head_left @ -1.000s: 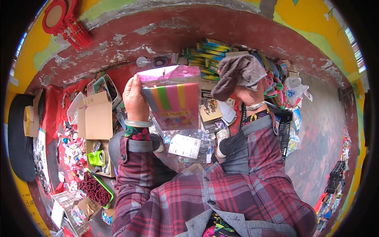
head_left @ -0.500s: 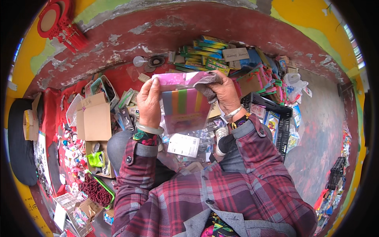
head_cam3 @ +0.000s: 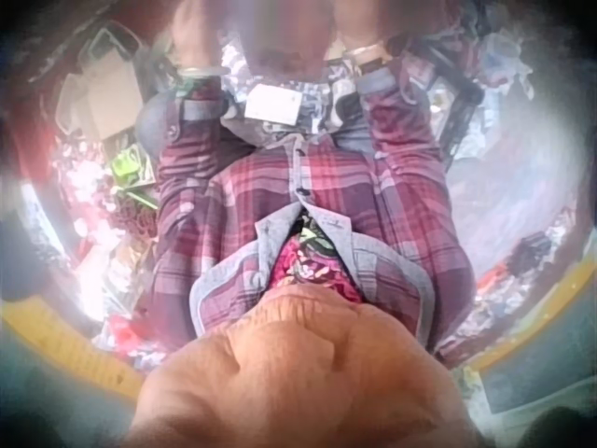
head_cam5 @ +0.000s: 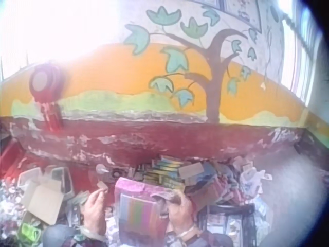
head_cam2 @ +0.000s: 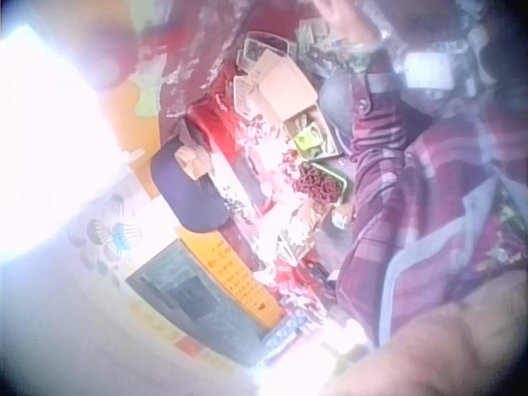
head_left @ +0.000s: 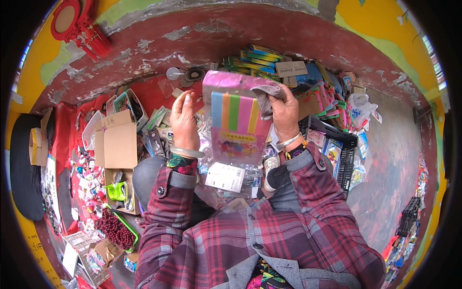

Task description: The person sits on the floor and wipes various small packaged items with a cloth, including a white box, a pink package, a star-patterned card, and a colorful notebook. They handle each item one at a time, wiping both sides before placing it into a black crate.

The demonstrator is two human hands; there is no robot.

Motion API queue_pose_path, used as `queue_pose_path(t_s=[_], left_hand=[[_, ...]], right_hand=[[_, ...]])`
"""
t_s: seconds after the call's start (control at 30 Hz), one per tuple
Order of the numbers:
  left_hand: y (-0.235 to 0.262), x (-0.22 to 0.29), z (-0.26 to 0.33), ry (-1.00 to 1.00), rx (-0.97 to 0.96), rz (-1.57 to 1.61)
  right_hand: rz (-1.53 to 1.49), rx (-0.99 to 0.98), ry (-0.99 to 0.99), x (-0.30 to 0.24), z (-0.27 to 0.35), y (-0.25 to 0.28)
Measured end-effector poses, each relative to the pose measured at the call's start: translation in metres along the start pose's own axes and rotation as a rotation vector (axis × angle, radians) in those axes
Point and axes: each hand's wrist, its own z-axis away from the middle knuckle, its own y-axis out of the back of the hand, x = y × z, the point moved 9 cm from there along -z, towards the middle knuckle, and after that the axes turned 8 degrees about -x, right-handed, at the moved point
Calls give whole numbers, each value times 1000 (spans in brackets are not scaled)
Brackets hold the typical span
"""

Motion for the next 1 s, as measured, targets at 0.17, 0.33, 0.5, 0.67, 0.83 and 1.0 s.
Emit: queue_pose_path(t_s=[0.17,0.33,0.5,0.67,0.83,1.0], left_hand=[[-40,-32,24,267,-113,288],[-49,-26,20,389,-293,446],[-44,-34,15,454,-387,731],[-24,-41,2,380,-269,791],[-47,-35,8,372,-376,810],[-74,-38,38,537,-518,932]], right_hand=[[700,-152,369,-46,16,-57],[929,-515,640,-43,71,-128],[690,-596,476,-42,59,-127],[-67,-581,8,-30,26,-92],[-16,-386,73,-30,25,-81],[919,-598,320,-10,62,-126]])
